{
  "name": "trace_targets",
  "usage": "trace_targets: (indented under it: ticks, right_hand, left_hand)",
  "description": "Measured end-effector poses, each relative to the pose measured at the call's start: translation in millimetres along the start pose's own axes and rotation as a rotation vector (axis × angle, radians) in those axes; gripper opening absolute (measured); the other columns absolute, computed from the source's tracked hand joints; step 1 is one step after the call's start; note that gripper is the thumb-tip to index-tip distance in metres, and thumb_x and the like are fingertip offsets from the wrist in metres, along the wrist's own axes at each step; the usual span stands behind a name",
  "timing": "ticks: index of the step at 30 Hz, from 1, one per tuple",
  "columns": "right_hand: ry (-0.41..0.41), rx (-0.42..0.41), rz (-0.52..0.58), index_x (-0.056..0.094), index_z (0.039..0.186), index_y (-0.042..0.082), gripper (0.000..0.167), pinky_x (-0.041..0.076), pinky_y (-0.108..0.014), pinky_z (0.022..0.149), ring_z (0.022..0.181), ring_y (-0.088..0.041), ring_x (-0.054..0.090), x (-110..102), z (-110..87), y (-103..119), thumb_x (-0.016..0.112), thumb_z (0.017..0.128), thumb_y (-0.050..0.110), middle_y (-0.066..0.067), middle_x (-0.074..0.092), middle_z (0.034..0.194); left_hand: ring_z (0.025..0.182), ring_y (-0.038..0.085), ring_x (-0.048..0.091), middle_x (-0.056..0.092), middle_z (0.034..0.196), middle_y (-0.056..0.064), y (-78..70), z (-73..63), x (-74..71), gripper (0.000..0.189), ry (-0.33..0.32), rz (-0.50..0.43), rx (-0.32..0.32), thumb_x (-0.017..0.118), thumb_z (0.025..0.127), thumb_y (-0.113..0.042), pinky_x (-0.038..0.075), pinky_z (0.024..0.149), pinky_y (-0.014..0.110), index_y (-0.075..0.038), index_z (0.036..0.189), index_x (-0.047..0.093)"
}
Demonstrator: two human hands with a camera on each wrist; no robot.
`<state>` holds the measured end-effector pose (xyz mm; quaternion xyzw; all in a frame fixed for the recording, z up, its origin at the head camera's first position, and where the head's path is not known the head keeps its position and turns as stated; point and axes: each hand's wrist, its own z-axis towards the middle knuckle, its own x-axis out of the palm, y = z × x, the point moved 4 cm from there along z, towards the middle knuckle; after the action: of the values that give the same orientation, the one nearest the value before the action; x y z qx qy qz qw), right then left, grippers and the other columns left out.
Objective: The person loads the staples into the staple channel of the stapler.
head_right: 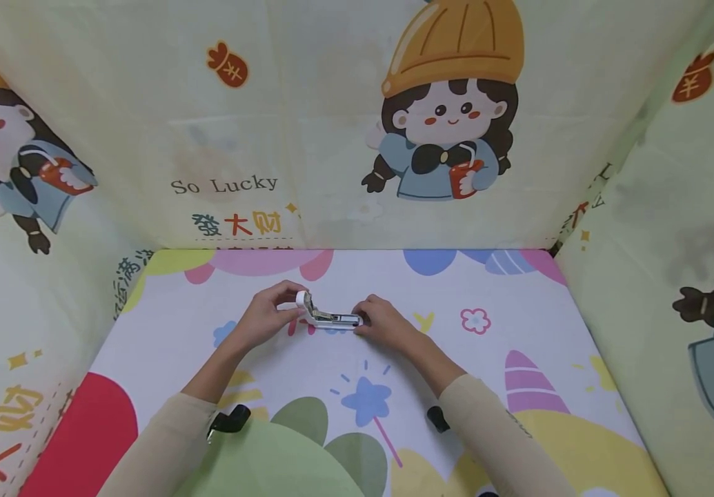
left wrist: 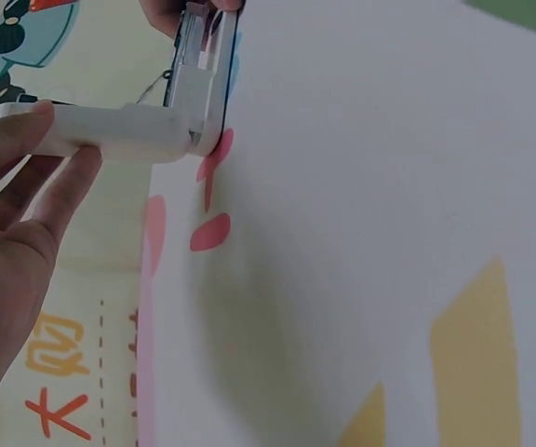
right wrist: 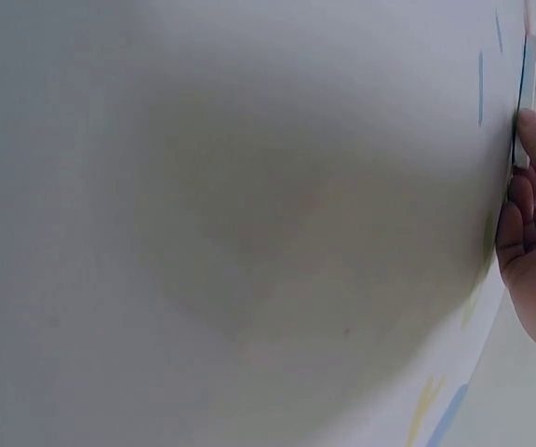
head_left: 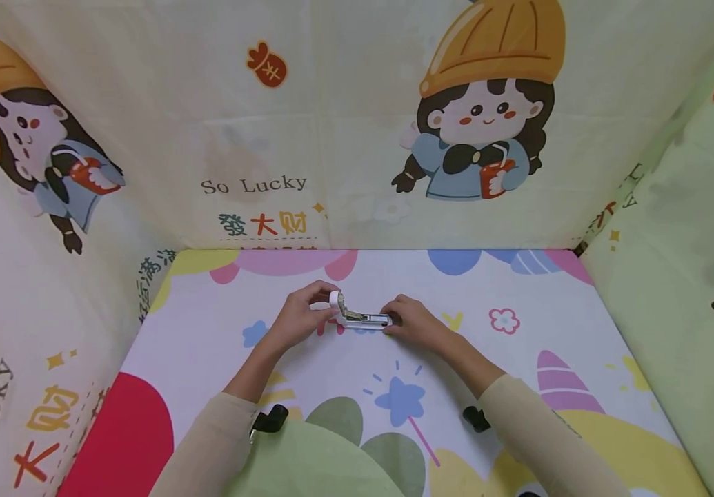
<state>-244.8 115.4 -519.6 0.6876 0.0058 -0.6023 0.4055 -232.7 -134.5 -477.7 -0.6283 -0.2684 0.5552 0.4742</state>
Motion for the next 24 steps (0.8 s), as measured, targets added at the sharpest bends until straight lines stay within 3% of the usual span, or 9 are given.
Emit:
trace_targets:
  ticks: [16, 24]
  right_hand:
    - [0.049, 0.080, 0.028, 0.072, 0.112, 0.002, 0.033, 0.055, -0.028, 0.079, 0.087, -0.013, 0.061, -0.5, -2.0, -2.5, 0.084, 0.087, 0.020, -0.005, 0.065, 0.098]
    - [0.056, 0.100, 0.021, 0.073, 0.111, 0.003, 0.034, 0.054, -0.025, 0.078, 0.085, -0.011, 0.059, 0.9, 2.4, -3.0, 0.085, 0.087, 0.022, -0.004, 0.065, 0.096]
  left_hand:
    - [0.113, 0.024, 0.069, 0.073, 0.118, 0.003, -5.3, 2.7, 8.1, 0.035, 0.021, 0.031, -0.021, 0.078, 0.092, -0.010, 0.061, 0.092, 0.037, -0.011, 0.126, 0.069]
    - [0.113, 0.025, 0.069, 0.071, 0.118, 0.006, -11.6, 6.9, 13.4, 0.035, 0.046, 0.044, 0.030, 0.078, 0.092, -0.008, 0.061, 0.091, 0.033, -0.006, 0.125, 0.068]
